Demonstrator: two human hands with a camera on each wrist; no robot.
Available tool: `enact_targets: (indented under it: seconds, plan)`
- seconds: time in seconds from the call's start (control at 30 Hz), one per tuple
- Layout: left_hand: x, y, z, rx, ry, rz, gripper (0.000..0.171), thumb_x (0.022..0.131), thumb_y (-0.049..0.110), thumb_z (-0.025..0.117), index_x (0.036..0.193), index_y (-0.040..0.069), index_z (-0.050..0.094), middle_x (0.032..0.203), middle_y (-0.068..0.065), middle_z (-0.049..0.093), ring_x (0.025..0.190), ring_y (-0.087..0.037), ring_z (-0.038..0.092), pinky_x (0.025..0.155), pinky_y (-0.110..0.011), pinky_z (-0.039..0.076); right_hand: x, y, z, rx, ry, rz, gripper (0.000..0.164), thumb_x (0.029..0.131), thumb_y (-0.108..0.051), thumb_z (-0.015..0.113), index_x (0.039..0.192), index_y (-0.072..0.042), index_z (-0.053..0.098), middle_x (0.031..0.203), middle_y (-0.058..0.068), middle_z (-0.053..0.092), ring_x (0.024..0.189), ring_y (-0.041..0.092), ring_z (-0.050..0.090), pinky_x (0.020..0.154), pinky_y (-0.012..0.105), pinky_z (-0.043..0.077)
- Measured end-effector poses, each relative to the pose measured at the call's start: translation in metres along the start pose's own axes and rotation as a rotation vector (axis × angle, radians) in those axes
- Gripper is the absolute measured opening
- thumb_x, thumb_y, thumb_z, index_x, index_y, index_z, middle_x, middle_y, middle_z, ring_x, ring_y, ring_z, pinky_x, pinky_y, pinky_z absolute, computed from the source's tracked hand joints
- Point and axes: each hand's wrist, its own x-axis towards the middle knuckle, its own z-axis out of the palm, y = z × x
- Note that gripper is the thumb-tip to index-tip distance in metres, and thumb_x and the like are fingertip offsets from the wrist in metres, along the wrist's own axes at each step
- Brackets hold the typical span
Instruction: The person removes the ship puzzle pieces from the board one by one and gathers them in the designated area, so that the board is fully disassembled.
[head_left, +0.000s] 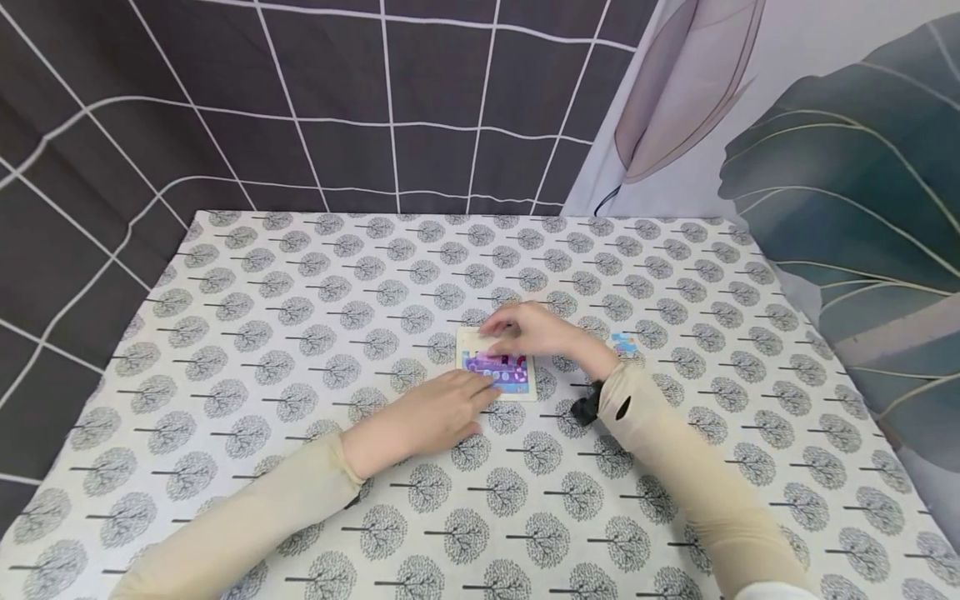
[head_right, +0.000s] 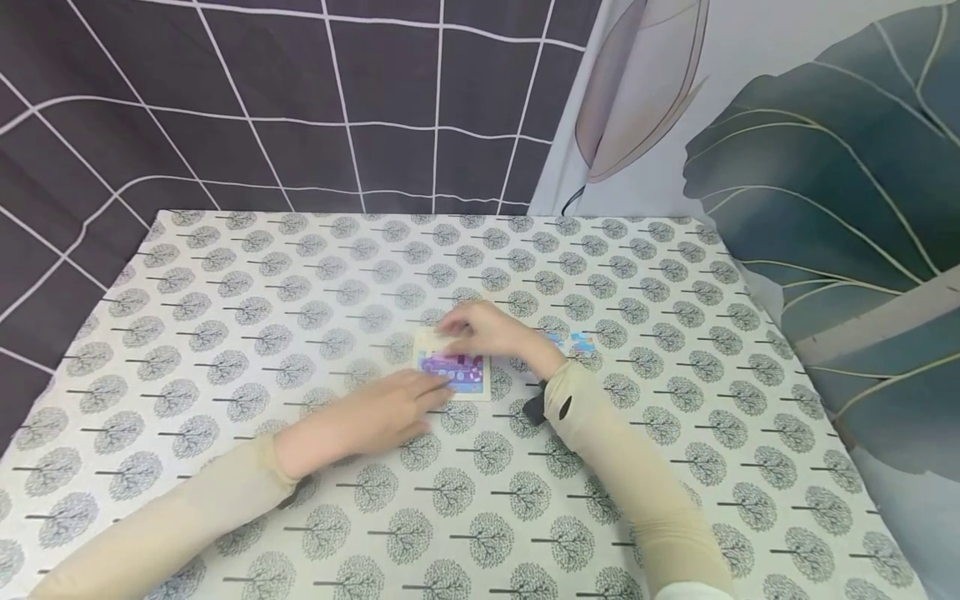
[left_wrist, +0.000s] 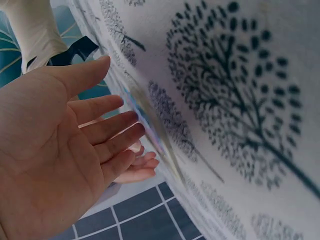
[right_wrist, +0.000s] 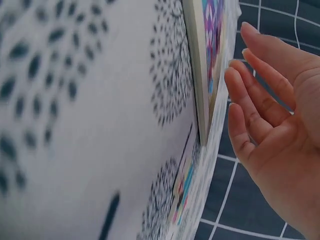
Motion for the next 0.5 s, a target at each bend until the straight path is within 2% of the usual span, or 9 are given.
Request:
enact_targets:
  seconds: [0.17, 0.37, 0.5]
  plan:
    - [0.004, -0.002, 0.004, -0.008, -0.028, -0.002, 0.062, 0.093, 0.036, 0.052, 0.142, 0.001, 0.035, 0.150, -0.016, 0.028, 0.137, -0.028, 0.029, 0.114, -0.039, 0.025, 0.010, -0.004, 0.007, -0.043, -0.053, -0.053, 0.034, 0.078, -0.021, 0.075, 0.109, -0.008, 0.067, 0.102, 0.002, 0.066, 0.094, 0.014, 0.060, 0.086, 0.023, 0.051]
    - [0.007, -0.001, 0.005, -0.007, -0.030, -0.016, 0.062, 0.092, 0.037, 0.054, 0.141, 0.001, 0.038, 0.150, -0.018, 0.028, 0.138, -0.030, 0.029, 0.114, -0.039, 0.026, 0.018, -0.013, 0.009, -0.072, -0.117, -0.042, 0.031, 0.079, -0.021, 0.074, 0.107, -0.009, 0.068, 0.097, 0.000, 0.066, 0.090, 0.012, 0.061, 0.084, 0.022, 0.051]
    - [0.007, 0.001, 0.003, -0.012, -0.047, -0.035, 0.063, 0.092, 0.037, 0.054, 0.142, 0.002, 0.037, 0.150, -0.018, 0.028, 0.138, -0.030, 0.027, 0.115, -0.039, 0.024, 0.020, -0.019, 0.010, -0.106, -0.139, -0.031, 0.029, 0.079, -0.022, 0.073, 0.105, -0.009, 0.068, 0.097, -0.001, 0.067, 0.089, 0.011, 0.061, 0.088, 0.025, 0.049]
